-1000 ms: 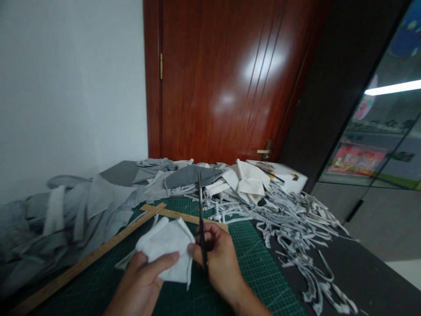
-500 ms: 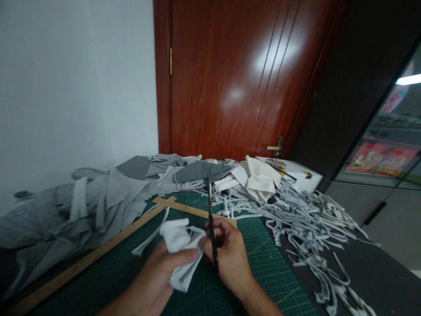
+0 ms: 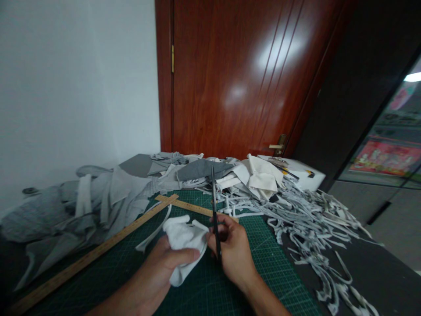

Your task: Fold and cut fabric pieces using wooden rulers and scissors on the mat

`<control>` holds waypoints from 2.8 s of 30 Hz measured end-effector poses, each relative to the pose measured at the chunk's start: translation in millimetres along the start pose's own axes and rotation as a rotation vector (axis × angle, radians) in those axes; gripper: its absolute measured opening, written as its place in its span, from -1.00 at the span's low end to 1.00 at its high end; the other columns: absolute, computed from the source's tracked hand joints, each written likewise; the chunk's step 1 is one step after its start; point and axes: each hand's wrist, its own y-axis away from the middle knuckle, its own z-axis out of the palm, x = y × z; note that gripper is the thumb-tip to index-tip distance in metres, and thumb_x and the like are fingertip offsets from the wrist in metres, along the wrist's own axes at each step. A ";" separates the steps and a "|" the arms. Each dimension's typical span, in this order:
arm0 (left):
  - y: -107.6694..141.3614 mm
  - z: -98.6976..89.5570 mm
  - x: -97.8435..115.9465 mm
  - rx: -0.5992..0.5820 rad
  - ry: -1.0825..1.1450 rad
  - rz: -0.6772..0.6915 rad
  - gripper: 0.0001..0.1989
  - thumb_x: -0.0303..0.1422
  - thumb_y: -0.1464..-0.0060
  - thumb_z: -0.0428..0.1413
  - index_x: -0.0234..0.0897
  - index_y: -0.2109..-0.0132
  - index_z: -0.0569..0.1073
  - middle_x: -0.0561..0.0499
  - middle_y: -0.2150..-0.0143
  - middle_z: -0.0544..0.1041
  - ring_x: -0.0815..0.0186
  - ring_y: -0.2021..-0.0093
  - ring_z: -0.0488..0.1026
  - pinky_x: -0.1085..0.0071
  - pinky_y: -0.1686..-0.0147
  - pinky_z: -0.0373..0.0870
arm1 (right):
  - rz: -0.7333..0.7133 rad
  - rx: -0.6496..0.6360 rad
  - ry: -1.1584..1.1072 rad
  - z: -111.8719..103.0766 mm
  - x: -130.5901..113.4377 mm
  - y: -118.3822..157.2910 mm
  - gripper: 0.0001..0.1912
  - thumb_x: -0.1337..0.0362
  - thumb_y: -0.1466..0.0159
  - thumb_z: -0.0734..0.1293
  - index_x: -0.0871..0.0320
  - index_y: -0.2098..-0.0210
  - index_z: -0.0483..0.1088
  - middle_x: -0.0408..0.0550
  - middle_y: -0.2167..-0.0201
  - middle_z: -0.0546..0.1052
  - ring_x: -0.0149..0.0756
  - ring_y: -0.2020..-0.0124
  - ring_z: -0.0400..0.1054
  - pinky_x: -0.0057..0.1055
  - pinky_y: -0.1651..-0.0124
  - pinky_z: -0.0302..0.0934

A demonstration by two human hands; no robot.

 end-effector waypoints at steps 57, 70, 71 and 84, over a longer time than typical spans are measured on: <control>-25.3 -20.6 71.1 0.383 0.428 0.534 -0.33 -0.56 0.42 0.49 -0.25 0.03 0.58 -0.01 0.15 0.70 0.12 0.17 0.65 0.27 0.14 0.57 | 0.063 -0.404 0.025 24.8 -5.4 31.4 -0.54 0.05 -0.07 0.68 0.12 0.21 0.49 -0.23 0.43 0.38 -0.39 0.44 0.17 -0.46 0.40 0.08; -31.0 -46.5 107.3 0.503 0.473 0.681 -0.46 -0.65 0.30 0.41 -0.18 0.11 0.60 0.11 0.25 0.69 0.21 0.21 0.64 0.29 0.05 0.62 | 0.061 -0.604 0.089 24.2 0.8 36.3 -0.50 -0.02 -0.09 0.65 0.07 0.09 0.56 -0.23 0.41 0.29 -0.33 0.40 0.08 -0.41 0.37 -0.01; -29.2 -44.8 108.2 0.501 0.472 0.690 -0.45 -0.66 0.31 0.41 -0.17 0.10 0.60 0.12 0.25 0.69 0.23 0.22 0.64 0.30 0.04 0.62 | 0.067 -0.601 0.090 24.2 1.9 36.7 -0.49 -0.03 -0.09 0.65 0.06 0.08 0.57 -0.23 0.42 0.28 -0.33 0.40 0.07 -0.41 0.37 -0.02; -28.3 -35.0 93.6 0.450 0.479 0.669 -0.36 -0.63 0.31 0.46 -0.16 0.02 0.56 0.04 0.09 0.70 0.08 0.01 0.66 0.15 -0.05 0.59 | 0.021 -0.540 0.076 26.3 22.9 37.8 -0.47 -0.22 -0.12 0.58 0.07 0.20 0.54 -0.26 0.48 0.23 -0.37 0.46 0.01 -0.40 0.42 -0.12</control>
